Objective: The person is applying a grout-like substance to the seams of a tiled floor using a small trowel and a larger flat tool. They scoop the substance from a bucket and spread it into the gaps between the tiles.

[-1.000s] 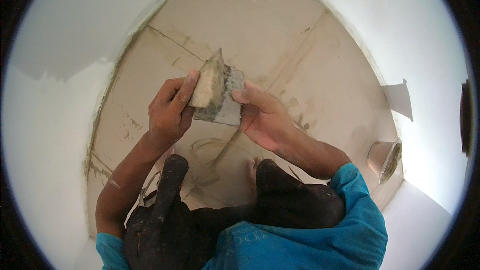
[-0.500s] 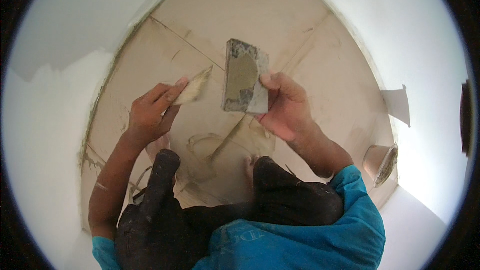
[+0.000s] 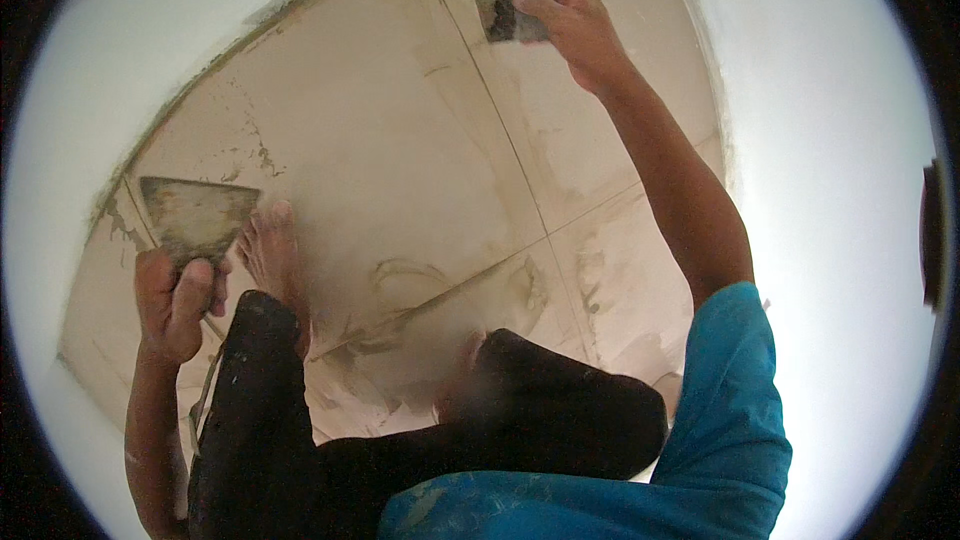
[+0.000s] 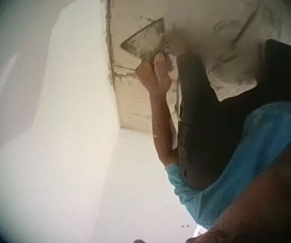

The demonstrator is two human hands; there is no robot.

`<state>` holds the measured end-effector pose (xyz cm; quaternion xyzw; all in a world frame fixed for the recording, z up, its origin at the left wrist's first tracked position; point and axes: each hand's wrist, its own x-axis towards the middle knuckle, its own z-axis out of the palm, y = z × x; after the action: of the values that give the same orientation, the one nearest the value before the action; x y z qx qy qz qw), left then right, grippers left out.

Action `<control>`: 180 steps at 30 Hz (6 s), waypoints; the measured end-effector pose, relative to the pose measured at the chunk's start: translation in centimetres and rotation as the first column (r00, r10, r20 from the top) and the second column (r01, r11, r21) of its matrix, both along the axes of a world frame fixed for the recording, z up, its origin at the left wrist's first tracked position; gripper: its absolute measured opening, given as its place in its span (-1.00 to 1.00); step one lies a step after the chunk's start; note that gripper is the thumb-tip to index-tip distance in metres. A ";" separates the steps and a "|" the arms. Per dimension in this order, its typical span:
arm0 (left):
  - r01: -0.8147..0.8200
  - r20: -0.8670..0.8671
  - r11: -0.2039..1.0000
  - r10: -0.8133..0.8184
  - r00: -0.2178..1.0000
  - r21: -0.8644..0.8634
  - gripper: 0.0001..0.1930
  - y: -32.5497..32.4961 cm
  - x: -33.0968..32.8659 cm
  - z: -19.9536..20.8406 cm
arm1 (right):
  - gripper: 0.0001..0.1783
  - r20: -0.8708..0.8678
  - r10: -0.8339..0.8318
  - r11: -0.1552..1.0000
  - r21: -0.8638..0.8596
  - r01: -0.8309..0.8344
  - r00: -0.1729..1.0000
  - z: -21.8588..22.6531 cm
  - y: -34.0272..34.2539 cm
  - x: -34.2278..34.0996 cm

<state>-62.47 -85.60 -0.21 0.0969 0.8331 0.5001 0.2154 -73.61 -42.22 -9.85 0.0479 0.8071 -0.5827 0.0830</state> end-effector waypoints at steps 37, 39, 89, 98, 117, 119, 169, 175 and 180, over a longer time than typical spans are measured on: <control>-0.411 0.112 0.907 0.419 0.901 -0.092 -0.61 -7.1 0.7 -7.4 | -0.59 -0.197 0.464 0.243 0.966 0.091 0.864 -11.8 -7.5 -10.0; -0.413 0.103 0.901 0.427 0.898 -0.132 -0.61 -7.6 0.9 -6.5 | -0.60 -0.096 0.595 0.370 0.914 -0.167 0.798 -9.9 -6.8 -9.9; -0.480 0.007 0.847 0.494 0.869 -0.231 -0.64 -5.8 1.7 -8.6 | -0.62 0.143 0.854 0.100 0.898 -0.428 0.500 -5.0 0.0 -10.6; -0.464 0.007 0.847 0.482 0.876 -0.260 -0.67 -6.2 2.1 -8.4 | -0.58 0.077 0.841 -0.137 0.988 0.072 0.535 -8.4 -1.4 -5.5; -0.351 -0.158 0.783 0.316 0.936 -0.514 -0.72 -4.6 3.3 -12.0 | -0.54 0.111 0.879 0.104 0.905 -0.412 0.464 -6.6 -1.3 -6.1; -0.322 -0.194 0.757 0.256 0.947 -0.569 -0.72 -3.7 3.9 -14.2 | -0.54 0.135 0.849 0.087 0.918 -0.388 0.511 -6.9 -0.1 -5.9; -0.221 -0.279 0.372 -0.109 0.954 -0.901 -0.68 2.7 3.6 -21.0 | -0.62 0.032 0.900 0.110 0.949 -0.297 0.434 -8.5 2.2 -7.3; -0.215 -0.265 0.369 -0.090 0.960 -0.904 -0.67 3.0 3.8 -21.8 | -0.58 0.194 0.332 0.353 0.882 -0.312 0.923 -3.9 -1.2 -9.3; -0.231 -0.287 0.369 -0.103 0.952 -0.900 -0.65 2.9 3.1 -21.9 | -0.60 -0.049 0.304 0.282 0.958 -0.041 0.951 -7.4 -3.1 -12.4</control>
<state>-59.32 -82.68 -22.07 0.0000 0.9942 -0.0657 0.0857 -85.99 -45.37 -17.26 -0.0661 0.9976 0.0171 0.0106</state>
